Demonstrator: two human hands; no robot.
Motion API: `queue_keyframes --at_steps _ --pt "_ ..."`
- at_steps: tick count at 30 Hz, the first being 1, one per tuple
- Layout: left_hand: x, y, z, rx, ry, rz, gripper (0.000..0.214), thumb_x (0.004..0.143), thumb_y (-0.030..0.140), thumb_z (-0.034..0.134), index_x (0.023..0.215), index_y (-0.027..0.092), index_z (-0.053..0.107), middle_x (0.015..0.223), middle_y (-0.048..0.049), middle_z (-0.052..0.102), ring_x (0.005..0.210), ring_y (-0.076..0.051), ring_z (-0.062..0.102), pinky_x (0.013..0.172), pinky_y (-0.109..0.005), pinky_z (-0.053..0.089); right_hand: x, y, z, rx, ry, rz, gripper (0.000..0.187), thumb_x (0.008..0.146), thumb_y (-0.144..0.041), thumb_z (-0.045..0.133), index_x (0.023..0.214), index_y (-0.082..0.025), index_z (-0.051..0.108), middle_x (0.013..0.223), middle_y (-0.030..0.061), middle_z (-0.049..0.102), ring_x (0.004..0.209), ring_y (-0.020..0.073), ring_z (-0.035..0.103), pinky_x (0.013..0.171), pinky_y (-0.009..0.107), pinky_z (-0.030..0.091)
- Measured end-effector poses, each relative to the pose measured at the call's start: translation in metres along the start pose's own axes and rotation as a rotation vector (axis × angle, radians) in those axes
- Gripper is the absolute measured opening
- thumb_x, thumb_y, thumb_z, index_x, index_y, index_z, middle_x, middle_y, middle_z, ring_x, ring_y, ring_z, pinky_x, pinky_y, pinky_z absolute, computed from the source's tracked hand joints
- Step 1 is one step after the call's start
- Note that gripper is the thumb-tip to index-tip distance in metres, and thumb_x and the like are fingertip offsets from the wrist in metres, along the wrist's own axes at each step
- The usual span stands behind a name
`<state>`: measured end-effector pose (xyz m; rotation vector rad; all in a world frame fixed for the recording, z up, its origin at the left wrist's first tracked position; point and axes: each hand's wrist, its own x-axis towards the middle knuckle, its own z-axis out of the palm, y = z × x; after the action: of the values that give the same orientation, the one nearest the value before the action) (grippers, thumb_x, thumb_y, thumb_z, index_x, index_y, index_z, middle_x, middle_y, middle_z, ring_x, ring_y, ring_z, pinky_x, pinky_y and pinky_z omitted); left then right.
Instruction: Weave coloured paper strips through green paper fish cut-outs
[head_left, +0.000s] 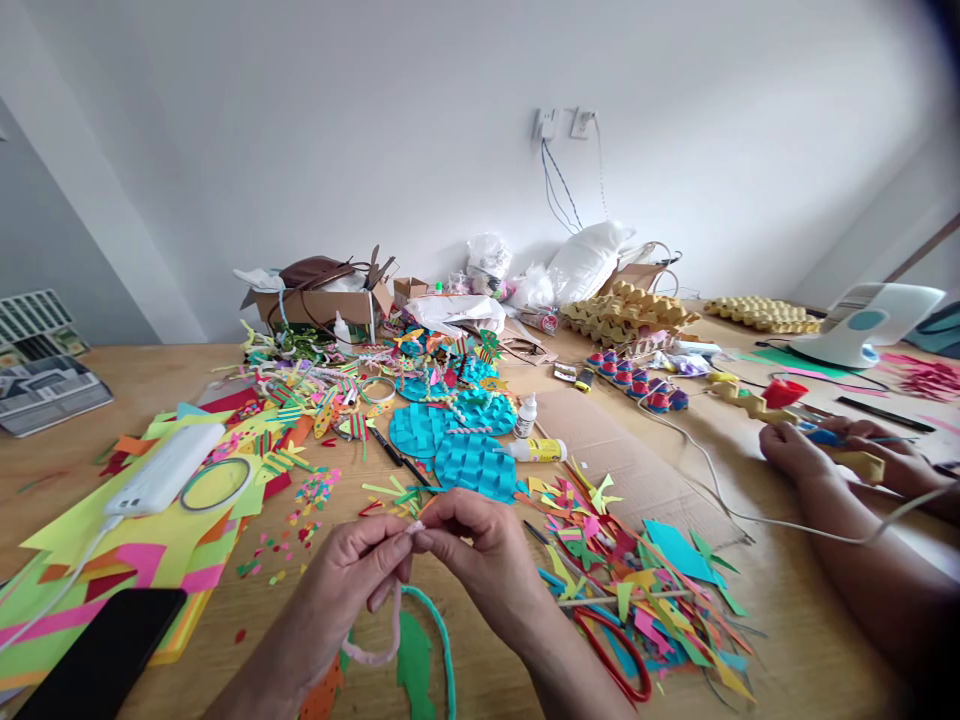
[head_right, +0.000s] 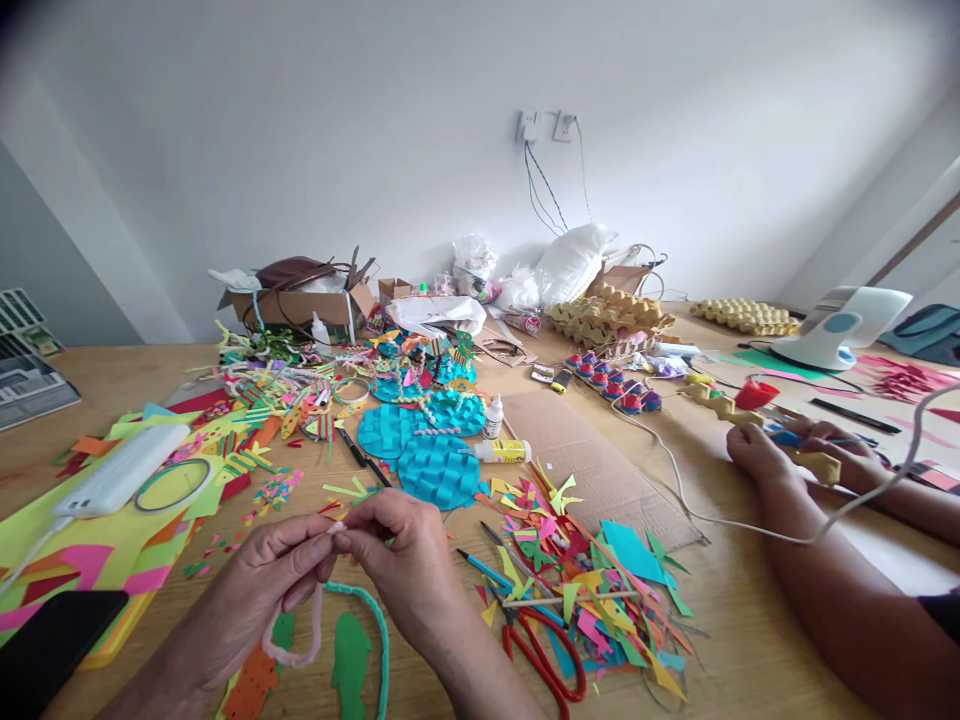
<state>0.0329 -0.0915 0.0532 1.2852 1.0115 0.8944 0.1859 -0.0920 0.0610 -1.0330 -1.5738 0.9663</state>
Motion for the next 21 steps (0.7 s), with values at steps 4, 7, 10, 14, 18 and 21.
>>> queue_keyframes --at_steps 4,7,10,14,18,21 --pt "0.0011 -0.0025 0.0014 0.011 -0.027 -0.026 0.041 0.071 0.052 0.059 0.059 0.012 0.056 0.051 0.0038 0.046 0.037 -0.003 0.031 0.038 -0.019 0.021 -0.0007 -0.0008 0.0001 -0.003 -0.016 0.005 0.010 0.075 -0.021 0.062 0.066 -0.017 0.063 0.062 -0.0010 0.061 0.060 0.0115 0.055 0.057 0.021 0.040" --pt "0.0011 -0.0025 0.0009 0.013 -0.055 -0.033 0.042 0.069 0.053 0.060 0.060 0.013 0.056 0.053 0.0034 0.048 0.037 -0.003 0.032 0.038 -0.019 0.021 -0.0009 -0.0009 -0.0003 -0.047 -0.004 0.014 0.009 0.074 -0.019 0.062 0.065 -0.016 0.062 0.061 -0.0013 0.060 0.059 0.0112 0.054 0.056 0.020 0.039" --pt "0.0014 -0.0011 0.0000 0.013 -0.045 -0.020 0.040 0.071 0.051 0.059 0.059 0.013 0.056 0.051 0.0041 0.046 0.037 -0.003 0.031 0.038 -0.018 0.021 -0.0005 0.0002 0.0005 -0.044 0.016 -0.002 0.006 0.072 -0.019 0.064 0.067 -0.016 0.063 0.062 -0.0009 0.060 0.059 0.0112 0.054 0.055 0.020 0.039" --pt "0.0025 -0.0009 -0.0009 0.014 -0.057 0.006 0.038 0.073 0.048 0.059 0.058 0.013 0.056 0.050 0.0041 0.045 0.038 -0.004 0.031 0.038 -0.018 0.022 0.0006 0.0033 0.0021 0.048 0.020 -0.021 0.006 0.070 -0.022 0.067 0.069 -0.016 0.066 0.063 0.0005 0.062 0.059 0.0121 0.055 0.055 0.021 0.041" --pt "0.0024 -0.0011 0.0007 0.007 -0.067 0.008 0.038 0.073 0.048 0.059 0.057 0.014 0.056 0.049 0.0038 0.046 0.038 -0.004 0.031 0.038 -0.018 0.021 -0.0004 0.0023 0.0025 0.096 0.021 -0.057 0.008 0.072 -0.021 0.065 0.065 -0.016 0.066 0.064 0.0009 0.062 0.062 0.0127 0.057 0.058 0.022 0.042" --pt "0.0020 0.0000 0.0030 0.013 -0.070 0.001 0.039 0.071 0.049 0.059 0.055 0.014 0.057 0.049 0.0032 0.047 0.037 -0.004 0.032 0.038 -0.018 0.022 -0.0022 0.0000 0.0016 0.026 0.013 -0.060 0.013 0.073 -0.020 0.063 0.061 -0.016 0.062 0.059 -0.0011 0.058 0.058 0.0111 0.053 0.057 0.021 0.039"
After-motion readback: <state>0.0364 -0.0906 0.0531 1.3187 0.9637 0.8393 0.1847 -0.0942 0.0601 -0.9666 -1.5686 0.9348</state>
